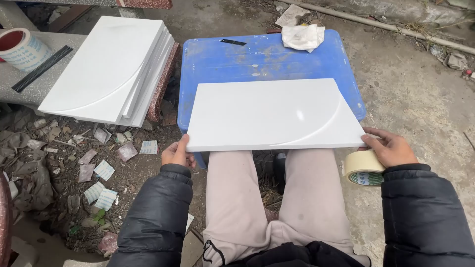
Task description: Applying masking tape to the curved edges of white furniture panels
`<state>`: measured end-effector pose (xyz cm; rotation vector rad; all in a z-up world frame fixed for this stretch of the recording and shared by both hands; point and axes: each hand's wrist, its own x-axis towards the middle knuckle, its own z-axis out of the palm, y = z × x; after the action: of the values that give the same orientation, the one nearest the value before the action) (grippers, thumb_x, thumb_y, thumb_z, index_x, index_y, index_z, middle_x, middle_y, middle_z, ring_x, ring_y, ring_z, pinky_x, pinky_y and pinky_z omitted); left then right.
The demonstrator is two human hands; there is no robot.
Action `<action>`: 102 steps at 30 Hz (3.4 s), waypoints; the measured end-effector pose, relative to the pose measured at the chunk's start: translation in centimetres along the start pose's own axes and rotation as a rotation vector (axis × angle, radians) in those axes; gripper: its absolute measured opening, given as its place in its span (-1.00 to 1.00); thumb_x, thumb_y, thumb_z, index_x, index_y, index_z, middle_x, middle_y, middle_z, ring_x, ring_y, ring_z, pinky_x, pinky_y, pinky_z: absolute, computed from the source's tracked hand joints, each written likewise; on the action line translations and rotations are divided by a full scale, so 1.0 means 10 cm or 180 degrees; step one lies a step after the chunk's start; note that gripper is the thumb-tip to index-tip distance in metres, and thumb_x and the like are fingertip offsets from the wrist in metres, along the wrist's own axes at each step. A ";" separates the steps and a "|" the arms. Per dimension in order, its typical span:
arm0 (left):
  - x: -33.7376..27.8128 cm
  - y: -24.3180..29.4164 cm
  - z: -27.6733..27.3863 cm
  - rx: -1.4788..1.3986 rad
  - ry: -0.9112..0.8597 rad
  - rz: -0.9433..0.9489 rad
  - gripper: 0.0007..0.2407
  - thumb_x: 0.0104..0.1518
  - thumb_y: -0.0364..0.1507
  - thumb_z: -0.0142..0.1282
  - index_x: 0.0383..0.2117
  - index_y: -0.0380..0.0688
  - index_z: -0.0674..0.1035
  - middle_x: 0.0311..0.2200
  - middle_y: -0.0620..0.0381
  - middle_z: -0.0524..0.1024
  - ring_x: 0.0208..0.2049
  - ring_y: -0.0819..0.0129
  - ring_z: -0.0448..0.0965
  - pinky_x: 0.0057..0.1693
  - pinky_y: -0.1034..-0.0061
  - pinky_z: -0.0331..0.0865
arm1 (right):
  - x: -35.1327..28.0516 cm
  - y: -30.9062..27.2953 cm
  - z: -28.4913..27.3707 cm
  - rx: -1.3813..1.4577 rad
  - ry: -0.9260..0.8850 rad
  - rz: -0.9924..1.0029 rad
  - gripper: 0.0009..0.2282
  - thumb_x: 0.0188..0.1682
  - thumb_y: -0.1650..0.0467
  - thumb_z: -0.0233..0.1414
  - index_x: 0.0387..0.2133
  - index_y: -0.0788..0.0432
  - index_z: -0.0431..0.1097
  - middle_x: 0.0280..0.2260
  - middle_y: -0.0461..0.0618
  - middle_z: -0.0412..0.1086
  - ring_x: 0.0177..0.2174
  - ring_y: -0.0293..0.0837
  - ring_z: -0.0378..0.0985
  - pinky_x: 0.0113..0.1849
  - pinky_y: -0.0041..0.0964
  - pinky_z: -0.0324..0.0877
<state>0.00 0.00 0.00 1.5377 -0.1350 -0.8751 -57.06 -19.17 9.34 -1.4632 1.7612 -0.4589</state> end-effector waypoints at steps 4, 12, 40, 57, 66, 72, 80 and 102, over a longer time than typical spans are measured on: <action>-0.49 0.12 0.04 0.0060 0.0077 0.0077 -0.61 0.36 -0.06 0.37 -0.14 -0.20 0.66 -0.35 -0.05 0.71 -0.65 0.31 0.57 -0.58 0.35 0.50 | 0.02 0.21 -0.40 -0.0884 0.0381 -0.0189 -0.42 0.20 -0.04 0.21 0.40 -0.08 0.65 0.00 0.27 0.70 -0.04 0.26 0.73 0.02 0.15 0.53; -1.93 0.66 0.90 0.0984 -0.0916 0.2668 -0.68 0.29 -0.35 0.42 0.15 -0.01 0.72 0.01 0.16 0.82 0.04 0.41 0.80 0.14 0.52 0.60 | -1.29 -1.17 -0.37 0.0485 0.0533 -0.1802 0.01 -0.14 0.57 0.41 0.72 0.35 0.18 0.10 0.28 0.43 -0.03 0.08 0.48 -0.02 -0.03 0.53; -1.79 -0.48 0.78 0.0565 -0.1722 0.0486 -0.85 0.30 -0.34 0.46 -0.19 -0.14 0.81 -0.29 0.14 0.79 -0.27 0.45 0.74 -0.07 0.53 0.70 | -1.66 -0.95 0.99 0.0325 -0.1744 -0.2566 -0.09 -0.09 0.28 0.58 0.60 0.03 0.33 -0.08 -0.12 0.52 -0.09 -0.20 0.58 0.05 -0.31 0.50; -2.20 -0.32 0.93 0.1431 -0.0608 0.2277 -0.88 0.49 -0.31 0.12 -0.10 -0.01 0.64 -0.16 0.25 0.72 -0.10 0.22 0.75 0.09 0.31 0.59 | -1.88 -0.90 1.22 -0.0301 -0.0815 -0.2718 -0.63 0.03 0.09 0.38 -0.08 0.06 0.70 -0.27 -0.12 0.79 -0.28 -0.09 0.70 -0.21 -0.17 0.58; -2.01 -0.32 0.83 0.0159 -0.1280 0.1005 -0.88 0.25 -0.40 0.52 -0.26 -0.20 0.84 -0.30 0.07 0.86 -0.25 0.41 0.82 -0.08 0.55 0.72 | -1.87 -0.93 1.21 -0.0294 -0.0815 -0.2824 -0.66 0.00 0.08 0.42 -0.16 0.04 0.72 -0.31 -0.12 0.77 -0.30 -0.09 0.78 -0.18 -0.18 0.60; -2.08 -0.43 0.94 0.0452 -0.0832 0.1025 -0.84 0.29 -0.33 0.43 -0.19 -0.15 0.81 -0.27 0.13 0.82 -0.22 0.39 0.77 -0.01 0.50 0.70 | -1.85 -0.85 1.29 -0.0357 -0.0728 -0.2673 -0.62 -0.03 0.03 0.43 -0.16 0.01 0.72 -0.31 -0.13 0.78 -0.33 -0.13 0.79 -0.24 -0.20 0.59; -2.03 -0.35 0.84 0.0174 -0.0279 0.1639 -0.93 0.34 -0.44 0.41 -0.19 -0.12 0.75 -0.24 0.15 0.76 -0.21 0.36 0.75 -0.01 0.48 0.66 | -1.72 -0.79 1.21 -0.1198 0.0125 -0.2302 -0.54 -0.07 -0.13 0.35 -0.38 -0.04 0.73 -0.49 -0.07 0.72 -0.47 0.03 0.76 -0.35 -0.03 0.51; -0.32 -0.58 -0.08 -0.0076 0.0725 0.2068 -0.86 0.43 -0.34 0.36 -0.07 -0.12 0.76 -0.19 0.16 0.78 -0.15 0.44 0.75 0.06 0.52 0.65 | -1.59 -0.97 1.43 -0.1389 0.1519 -0.3614 -0.40 0.01 0.01 0.53 -0.70 0.01 0.28 -0.73 -0.12 0.20 -0.63 0.02 0.31 -0.50 -0.04 0.25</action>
<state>-4.15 3.60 -3.88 1.4285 -0.4283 -0.1859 -39.51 -3.96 12.54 -2.8121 1.2057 -1.1002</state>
